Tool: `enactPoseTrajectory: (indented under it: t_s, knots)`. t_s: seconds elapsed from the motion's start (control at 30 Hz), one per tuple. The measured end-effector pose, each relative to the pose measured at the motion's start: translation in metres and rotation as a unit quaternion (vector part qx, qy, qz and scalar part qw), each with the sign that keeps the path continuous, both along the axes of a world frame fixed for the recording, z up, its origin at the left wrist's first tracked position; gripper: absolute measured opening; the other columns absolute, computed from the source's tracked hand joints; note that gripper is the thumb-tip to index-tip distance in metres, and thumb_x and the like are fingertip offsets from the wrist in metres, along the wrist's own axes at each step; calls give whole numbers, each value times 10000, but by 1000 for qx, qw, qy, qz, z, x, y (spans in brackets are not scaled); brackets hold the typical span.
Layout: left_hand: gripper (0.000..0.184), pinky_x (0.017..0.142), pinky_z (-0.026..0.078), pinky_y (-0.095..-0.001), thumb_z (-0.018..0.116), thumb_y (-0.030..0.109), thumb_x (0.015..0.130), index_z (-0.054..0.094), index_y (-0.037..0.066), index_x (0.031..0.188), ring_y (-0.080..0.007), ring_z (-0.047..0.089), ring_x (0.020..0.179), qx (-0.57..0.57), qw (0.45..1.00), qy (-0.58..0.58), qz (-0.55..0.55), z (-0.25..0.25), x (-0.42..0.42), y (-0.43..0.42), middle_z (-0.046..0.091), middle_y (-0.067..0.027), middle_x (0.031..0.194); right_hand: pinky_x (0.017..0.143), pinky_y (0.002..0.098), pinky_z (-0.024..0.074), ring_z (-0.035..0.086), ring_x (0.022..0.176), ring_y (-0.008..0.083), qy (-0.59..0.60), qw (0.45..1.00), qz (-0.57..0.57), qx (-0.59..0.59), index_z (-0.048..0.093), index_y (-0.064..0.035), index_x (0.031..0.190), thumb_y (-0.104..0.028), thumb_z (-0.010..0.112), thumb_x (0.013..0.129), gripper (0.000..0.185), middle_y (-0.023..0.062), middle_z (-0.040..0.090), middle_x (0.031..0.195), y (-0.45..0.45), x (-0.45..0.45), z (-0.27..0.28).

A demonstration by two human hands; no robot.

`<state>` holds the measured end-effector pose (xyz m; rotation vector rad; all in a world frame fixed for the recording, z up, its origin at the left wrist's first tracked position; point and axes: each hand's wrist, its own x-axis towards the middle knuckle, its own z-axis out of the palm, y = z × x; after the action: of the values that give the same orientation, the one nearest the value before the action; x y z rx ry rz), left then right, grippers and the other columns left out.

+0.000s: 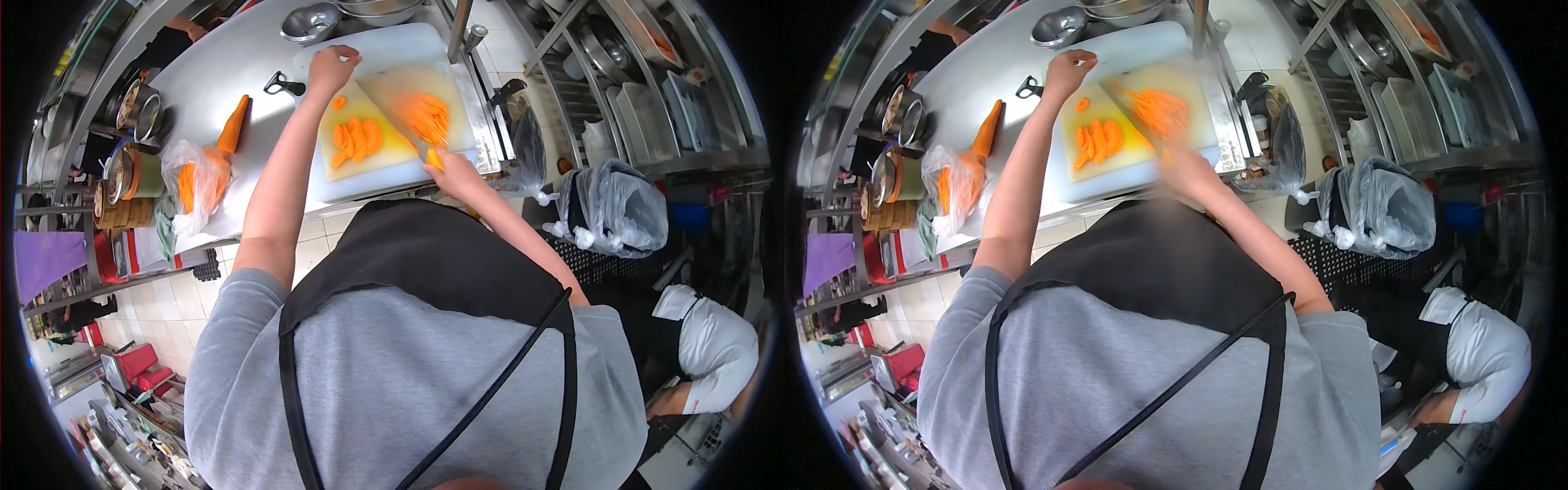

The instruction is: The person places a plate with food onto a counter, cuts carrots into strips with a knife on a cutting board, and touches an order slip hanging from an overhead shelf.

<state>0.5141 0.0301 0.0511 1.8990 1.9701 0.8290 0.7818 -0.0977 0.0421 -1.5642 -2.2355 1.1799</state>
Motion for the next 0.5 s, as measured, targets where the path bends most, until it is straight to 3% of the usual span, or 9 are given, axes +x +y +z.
enactPoseTrajectory:
  t_s: [0.13, 0.2, 0.23, 0.33, 0.47, 0.5]
  knots:
    - [232, 710, 478, -316, 613, 279, 751, 684, 98, 878, -225, 626, 780, -3, 999, 12, 49, -3, -21, -10, 662, -95, 847, 709, 453, 435, 557, 830, 407, -26, 999, -3, 22, 465, 28, 980, -308, 530, 837, 370, 268, 579, 840, 12, 10, -18]
    - [225, 696, 480, -311, 623, 274, 742, 687, 98, 868, -226, 628, 753, -10, 998, 24, 59, -10, -30, -13, 661, -102, 839, 651, 424, 456, 594, 711, 360, -56, 993, -11, 100, 467, 29, 975, -291, 529, 841, 352, 234, 592, 765, 18, 14, -35]
    - [225, 696, 480, -311, 623, 274, 742, 687, 98, 868, -226, 628, 753, -11, 998, 23, 62, -11, -32, -16, 661, -102, 839, 780, 463, 429, 545, 897, 418, -43, 998, -31, -19, 471, 6, 1065, -240, 510, 822, 349, 286, 573, 918, 18, 12, -18]
    - [197, 690, 480, -313, 640, 241, 731, 690, 96, 855, -224, 625, 755, -69, 995, 32, 69, -15, -35, -31, 660, -107, 828, 769, 461, 432, 548, 891, 416, -39, 999, -24, -25, 470, 10, 1064, -248, 518, 827, 354, 281, 577, 912, 9, 8, -2]
    - [167, 715, 480, -317, 668, 176, 699, 689, 83, 836, -225, 613, 754, -159, 987, -13, 11, -24, -24, -47, 657, -103, 824, 768, 461, 430, 544, 897, 415, -42, 999, -5, -7, 473, 12, 1041, -256, 530, 826, 348, 286, 575, 894, 8, 12, -18]
    - [194, 756, 466, -316, 673, 166, 687, 683, 87, 864, -229, 593, 817, -161, 985, 1, -64, -35, -21, -49, 651, -98, 874, 743, 452, 441, 564, 846, 401, -33, 999, -17, -8, 473, 17, 1023, -250, 533, 826, 337, 279, 581, 869, 9, 13, -20]
